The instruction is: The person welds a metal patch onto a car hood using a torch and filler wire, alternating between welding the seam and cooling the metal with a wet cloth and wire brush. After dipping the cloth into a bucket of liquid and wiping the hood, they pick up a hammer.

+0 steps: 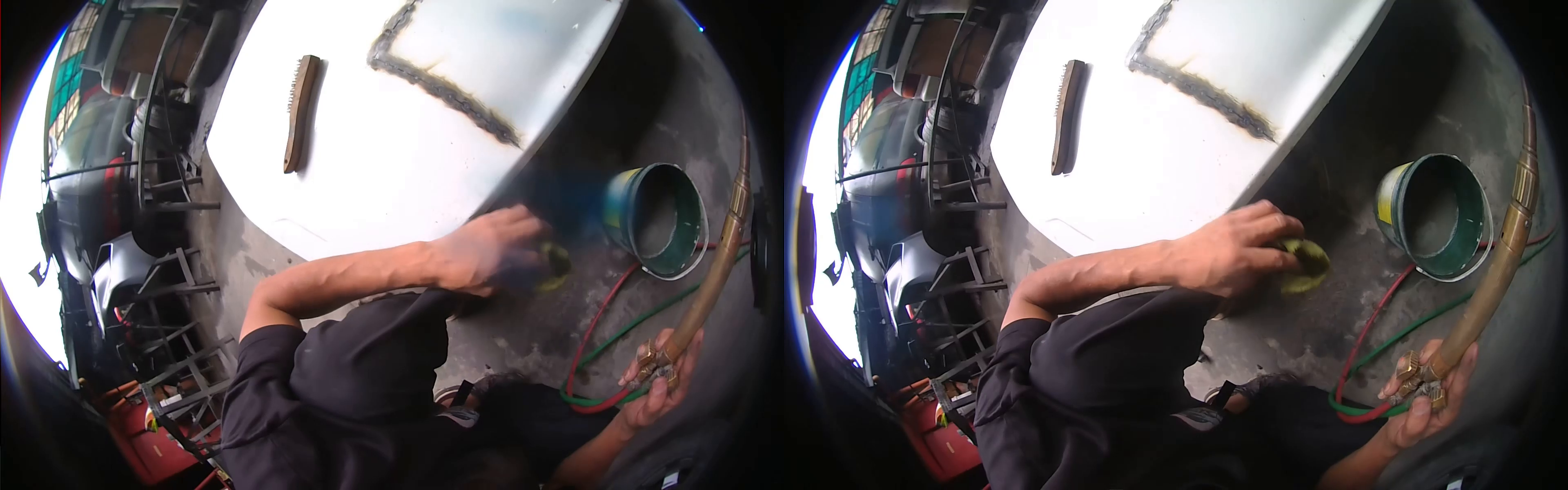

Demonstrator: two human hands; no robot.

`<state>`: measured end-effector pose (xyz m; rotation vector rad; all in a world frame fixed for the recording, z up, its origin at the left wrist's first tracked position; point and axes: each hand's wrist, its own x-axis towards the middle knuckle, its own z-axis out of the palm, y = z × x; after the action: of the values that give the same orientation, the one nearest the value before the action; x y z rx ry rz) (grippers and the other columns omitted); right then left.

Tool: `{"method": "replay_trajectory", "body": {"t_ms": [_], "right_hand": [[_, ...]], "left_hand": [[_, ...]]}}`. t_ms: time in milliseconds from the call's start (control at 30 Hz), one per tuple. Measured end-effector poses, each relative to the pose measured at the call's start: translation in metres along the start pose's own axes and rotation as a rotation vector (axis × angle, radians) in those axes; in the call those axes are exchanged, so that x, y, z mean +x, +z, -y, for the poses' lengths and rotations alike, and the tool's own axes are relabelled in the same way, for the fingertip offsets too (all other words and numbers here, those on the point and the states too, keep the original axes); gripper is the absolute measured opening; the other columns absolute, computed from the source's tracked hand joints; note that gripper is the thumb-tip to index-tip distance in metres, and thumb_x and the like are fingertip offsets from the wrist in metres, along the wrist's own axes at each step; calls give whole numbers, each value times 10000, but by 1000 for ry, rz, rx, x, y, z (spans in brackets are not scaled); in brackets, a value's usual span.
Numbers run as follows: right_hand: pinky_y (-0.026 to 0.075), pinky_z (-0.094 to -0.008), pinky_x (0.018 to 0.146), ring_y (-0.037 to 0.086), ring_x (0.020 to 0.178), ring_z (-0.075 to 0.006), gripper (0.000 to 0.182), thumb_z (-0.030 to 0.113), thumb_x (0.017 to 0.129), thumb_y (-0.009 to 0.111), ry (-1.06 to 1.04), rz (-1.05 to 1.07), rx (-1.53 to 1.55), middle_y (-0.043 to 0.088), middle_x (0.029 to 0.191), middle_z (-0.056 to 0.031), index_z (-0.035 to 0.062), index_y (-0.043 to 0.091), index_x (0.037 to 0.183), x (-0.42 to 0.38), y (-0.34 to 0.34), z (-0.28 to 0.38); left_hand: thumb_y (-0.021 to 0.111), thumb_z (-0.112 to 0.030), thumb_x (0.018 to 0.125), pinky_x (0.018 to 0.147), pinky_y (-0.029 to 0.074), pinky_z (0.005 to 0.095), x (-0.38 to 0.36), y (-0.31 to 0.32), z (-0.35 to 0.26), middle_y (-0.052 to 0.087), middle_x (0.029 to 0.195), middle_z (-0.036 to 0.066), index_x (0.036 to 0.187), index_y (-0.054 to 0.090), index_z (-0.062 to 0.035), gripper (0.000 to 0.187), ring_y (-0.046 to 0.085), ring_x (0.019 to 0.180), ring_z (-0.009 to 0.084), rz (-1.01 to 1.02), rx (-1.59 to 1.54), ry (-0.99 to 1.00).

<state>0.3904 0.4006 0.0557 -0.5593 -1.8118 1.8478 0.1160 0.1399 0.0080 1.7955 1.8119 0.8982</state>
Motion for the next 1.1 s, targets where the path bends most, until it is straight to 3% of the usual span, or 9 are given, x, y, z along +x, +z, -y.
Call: {"method": "replay_trajectory", "body": {"t_ms": [100,233,467,800,867,967,1000,1067,1100], "right_hand": [[530,-236,437,616,664,-174,797,256,930,482,-3,-10,-5,540,1108,-251,-37,266,1638,-1,-1,-1],[532,-233,436,620,670,-174,793,253,931,484,-5,-3,-10,543,1108,-250,-38,270,1636,0,-1,0],[543,-233,442,627,677,-175,792,251,929,489,-2,18,-15,553,1113,-250,-36,274,1636,1,2,1],[549,-231,446,626,667,-173,792,237,928,491,0,19,-26,562,1121,-251,-44,268,1634,5,6,-1],[549,-230,447,626,666,-171,789,237,931,490,-3,30,-27,563,1121,-250,-44,268,1634,6,6,-1],[548,-228,449,627,666,-168,785,240,936,489,-8,51,-25,566,1121,-249,-43,268,1634,8,7,-3],[548,-227,450,627,666,-166,784,243,938,490,-10,61,-24,567,1120,-249,-43,269,1634,8,6,-3],[546,-225,450,627,664,-164,785,247,939,492,-8,57,-24,567,1118,-248,-41,271,1634,7,6,-2],[544,-224,450,626,662,-162,785,250,939,494,-10,54,-20,568,1115,-247,-40,273,1635,7,6,-1]], "left_hand": [[682,54,774,938,569,464,-11,-8,12,556,1363,229,1205,723,-54,446,616,1146,394,-190,23,-107],[704,68,838,960,578,467,-14,-20,11,537,1386,238,1195,727,-59,379,637,1191,402,-378,24,-238],[692,76,829,986,550,487,-23,-28,18,542,1389,260,1224,732,-80,426,589,1250,432,-450,142,-431],[719,50,824,969,539,519,-18,-21,31,547,1354,251,1195,734,-97,399,571,1191,452,-497,304,-436],[684,14,824,950,533,493,-16,-23,38,562,1318,203,1212,720,-145,421,554,1146,419,-481,355,-391],[691,-19,828,925,528,468,-33,-37,88,564,1300,186,1205,724,-154,402,555,1125,396,-455,551,-281],[698,-40,824,885,522,446,-42,-55,109,585,1259,167,1184,731,-152,379,568,1089,368,-483,655,-271],[670,-26,882,809,483,446,-66,-102,167,673,1003,142,1128,745,-108,270,599,931,329,-727,485,-270],[627,-41,949,800,474,442,-63,-131,183,698,899,155,1106,765,-85,214,587,882,307,-731,773,-503]]}}
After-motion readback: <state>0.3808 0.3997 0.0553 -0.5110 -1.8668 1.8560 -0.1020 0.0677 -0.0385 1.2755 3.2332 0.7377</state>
